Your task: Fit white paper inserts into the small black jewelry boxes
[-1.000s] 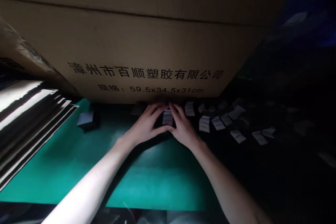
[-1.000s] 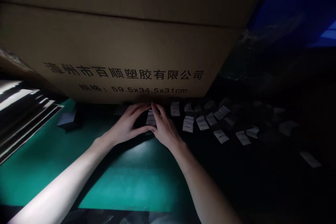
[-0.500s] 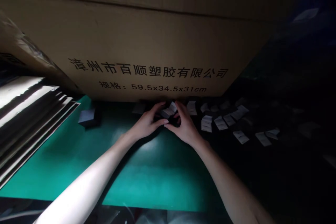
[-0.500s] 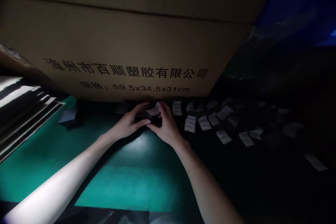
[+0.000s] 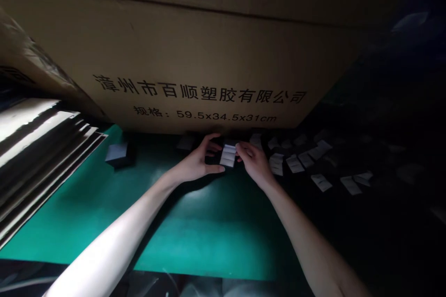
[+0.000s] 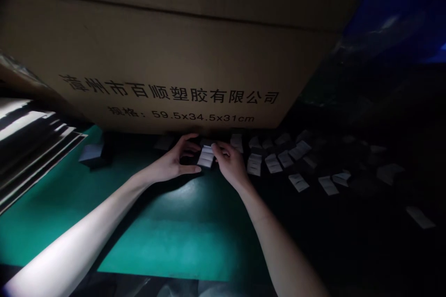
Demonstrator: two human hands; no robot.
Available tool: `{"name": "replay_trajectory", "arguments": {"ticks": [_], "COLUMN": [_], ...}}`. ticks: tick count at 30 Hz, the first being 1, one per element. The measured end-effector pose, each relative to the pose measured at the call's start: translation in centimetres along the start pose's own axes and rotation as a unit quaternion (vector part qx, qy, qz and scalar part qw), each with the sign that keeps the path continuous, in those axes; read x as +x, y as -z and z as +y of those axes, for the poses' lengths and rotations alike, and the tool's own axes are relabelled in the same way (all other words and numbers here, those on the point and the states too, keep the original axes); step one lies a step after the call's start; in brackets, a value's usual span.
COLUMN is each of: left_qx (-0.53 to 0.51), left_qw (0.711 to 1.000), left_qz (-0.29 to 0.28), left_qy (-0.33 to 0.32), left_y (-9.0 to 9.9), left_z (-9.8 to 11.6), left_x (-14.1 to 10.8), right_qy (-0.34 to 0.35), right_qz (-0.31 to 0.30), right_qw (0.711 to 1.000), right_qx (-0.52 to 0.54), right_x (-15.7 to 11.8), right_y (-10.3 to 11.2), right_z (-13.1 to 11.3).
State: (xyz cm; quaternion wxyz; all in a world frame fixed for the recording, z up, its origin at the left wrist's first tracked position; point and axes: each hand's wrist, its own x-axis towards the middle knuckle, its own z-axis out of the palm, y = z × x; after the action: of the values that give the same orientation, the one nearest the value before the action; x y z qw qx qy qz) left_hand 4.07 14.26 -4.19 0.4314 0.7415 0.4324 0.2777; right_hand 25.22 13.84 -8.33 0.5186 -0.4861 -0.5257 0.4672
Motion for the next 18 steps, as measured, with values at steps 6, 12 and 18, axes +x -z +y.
{"name": "replay_trajectory", "arguments": {"ticks": [6,12,18], "left_qx": [0.034,-0.074,-0.153], "left_qw": [0.999,0.996,0.987], "left_qz": [-0.027,0.021,0.015], "left_qy": [-0.028,-0.033,-0.048], "left_y": [-0.1,-0.5,-0.5], "left_z": [-0.1,0.7,1.5], "left_x": [-0.1,-0.2,-0.1], "right_qy": [-0.025,-0.094,-0.154], "right_qz": [-0.037,-0.037,-0.045], "right_qw": [0.999,0.989,0.930], "right_qx": [0.006,0.105,0.330], "right_x": [-0.4,-0.3,-0.4], "right_y": [0.4,1.2,0.9], "right_z": [-1.3,-2.0,-2.1]}}
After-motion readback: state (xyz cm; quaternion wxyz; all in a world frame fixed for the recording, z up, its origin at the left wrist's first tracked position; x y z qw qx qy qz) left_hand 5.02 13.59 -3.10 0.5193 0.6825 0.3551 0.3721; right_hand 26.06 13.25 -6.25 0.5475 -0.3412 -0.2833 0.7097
